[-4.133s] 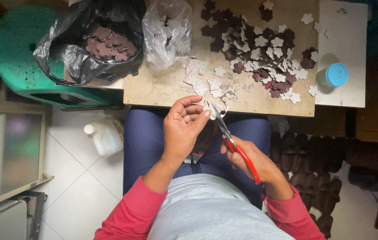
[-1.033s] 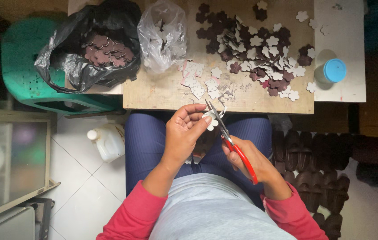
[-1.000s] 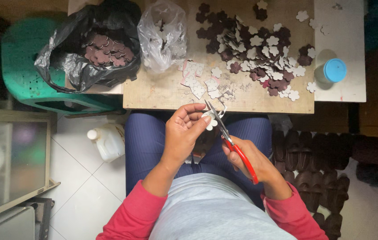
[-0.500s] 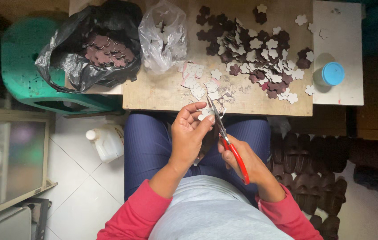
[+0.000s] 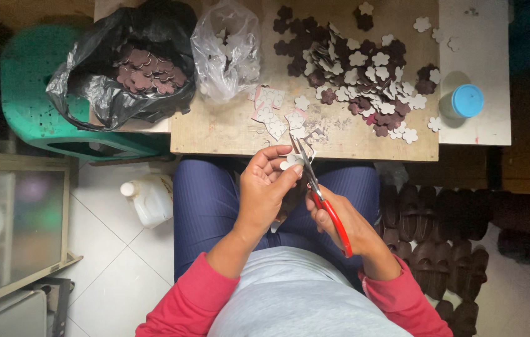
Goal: The person sits on the floor and uses red-handled scissors to cut flower-shaped pieces from a sheet of material. They trim the edges of the cutouts and place the finished pieces into a plastic bag.
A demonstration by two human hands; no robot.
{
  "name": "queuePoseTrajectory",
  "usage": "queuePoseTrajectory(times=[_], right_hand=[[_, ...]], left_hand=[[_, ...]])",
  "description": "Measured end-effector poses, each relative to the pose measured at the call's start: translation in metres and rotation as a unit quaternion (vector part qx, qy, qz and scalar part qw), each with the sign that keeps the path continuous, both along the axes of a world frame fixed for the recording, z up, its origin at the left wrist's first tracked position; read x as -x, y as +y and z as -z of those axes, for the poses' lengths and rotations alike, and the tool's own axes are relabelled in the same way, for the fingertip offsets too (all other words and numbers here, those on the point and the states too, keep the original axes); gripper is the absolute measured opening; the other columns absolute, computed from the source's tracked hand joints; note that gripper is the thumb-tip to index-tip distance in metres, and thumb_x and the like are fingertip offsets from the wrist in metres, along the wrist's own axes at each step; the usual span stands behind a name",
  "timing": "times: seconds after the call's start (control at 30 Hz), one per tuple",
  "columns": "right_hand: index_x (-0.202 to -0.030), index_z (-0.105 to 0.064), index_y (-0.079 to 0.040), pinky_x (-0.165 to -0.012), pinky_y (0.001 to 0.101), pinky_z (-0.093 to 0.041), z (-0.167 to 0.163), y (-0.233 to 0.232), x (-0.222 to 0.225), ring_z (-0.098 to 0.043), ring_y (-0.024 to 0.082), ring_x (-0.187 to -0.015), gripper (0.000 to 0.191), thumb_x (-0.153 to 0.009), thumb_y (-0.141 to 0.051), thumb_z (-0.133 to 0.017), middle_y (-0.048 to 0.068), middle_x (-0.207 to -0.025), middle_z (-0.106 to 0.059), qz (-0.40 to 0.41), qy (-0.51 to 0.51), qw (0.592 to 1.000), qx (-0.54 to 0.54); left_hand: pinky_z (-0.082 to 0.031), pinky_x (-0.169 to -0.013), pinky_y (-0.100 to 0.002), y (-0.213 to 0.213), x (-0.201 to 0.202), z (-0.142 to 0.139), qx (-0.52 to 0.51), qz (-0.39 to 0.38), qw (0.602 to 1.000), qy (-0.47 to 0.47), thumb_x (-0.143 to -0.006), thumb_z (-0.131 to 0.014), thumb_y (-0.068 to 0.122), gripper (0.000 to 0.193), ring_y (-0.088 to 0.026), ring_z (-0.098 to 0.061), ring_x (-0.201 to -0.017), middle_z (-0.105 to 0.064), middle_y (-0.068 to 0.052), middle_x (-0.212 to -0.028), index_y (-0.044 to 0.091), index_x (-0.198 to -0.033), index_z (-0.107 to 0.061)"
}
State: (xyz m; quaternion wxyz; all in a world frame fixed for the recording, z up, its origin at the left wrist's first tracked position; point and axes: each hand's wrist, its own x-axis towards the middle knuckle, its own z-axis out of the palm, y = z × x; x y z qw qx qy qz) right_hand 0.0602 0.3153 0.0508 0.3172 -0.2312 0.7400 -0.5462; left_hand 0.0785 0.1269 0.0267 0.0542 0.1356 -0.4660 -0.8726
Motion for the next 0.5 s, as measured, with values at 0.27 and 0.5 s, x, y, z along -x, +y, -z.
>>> queuePoseTrajectory(times=[0.27, 0.5], right_hand=[[-0.098, -0.052, -0.006, -0.052, 0.0279, -0.043, -0.002, 0.003, -0.001, -0.05, 0.011, -0.056, 0.074, -0.091, -0.08, -0.045, 0.0, -0.063, -0.05, -0.004, -0.016, 1.0, 0.005], [-0.095, -0.052, -0.006, -0.05, 0.0275, -0.044, -0.003, 0.006, 0.0, -0.051, 0.011, -0.054, 0.071, -0.091, -0.078, -0.046, 0.0, -0.063, -0.05, -0.016, -0.011, 1.0, -0.003]], left_hand=[[-0.055, -0.073, -0.02, -0.006, -0.001, -0.001, 0.001, 0.001, 1.0, -0.003, -0.091, -0.073, -0.001, 0.04, -0.008, -0.068, -0.085, -0.071, -0.006, -0.098, -0.003, -0.128, -0.059], [-0.055, -0.075, -0.021, -0.012, -0.002, -0.002, -0.004, 0.003, 1.0, 0.0, -0.091, -0.072, -0.001, 0.04, -0.008, -0.068, -0.086, -0.072, -0.007, -0.098, -0.003, -0.129, -0.058]])
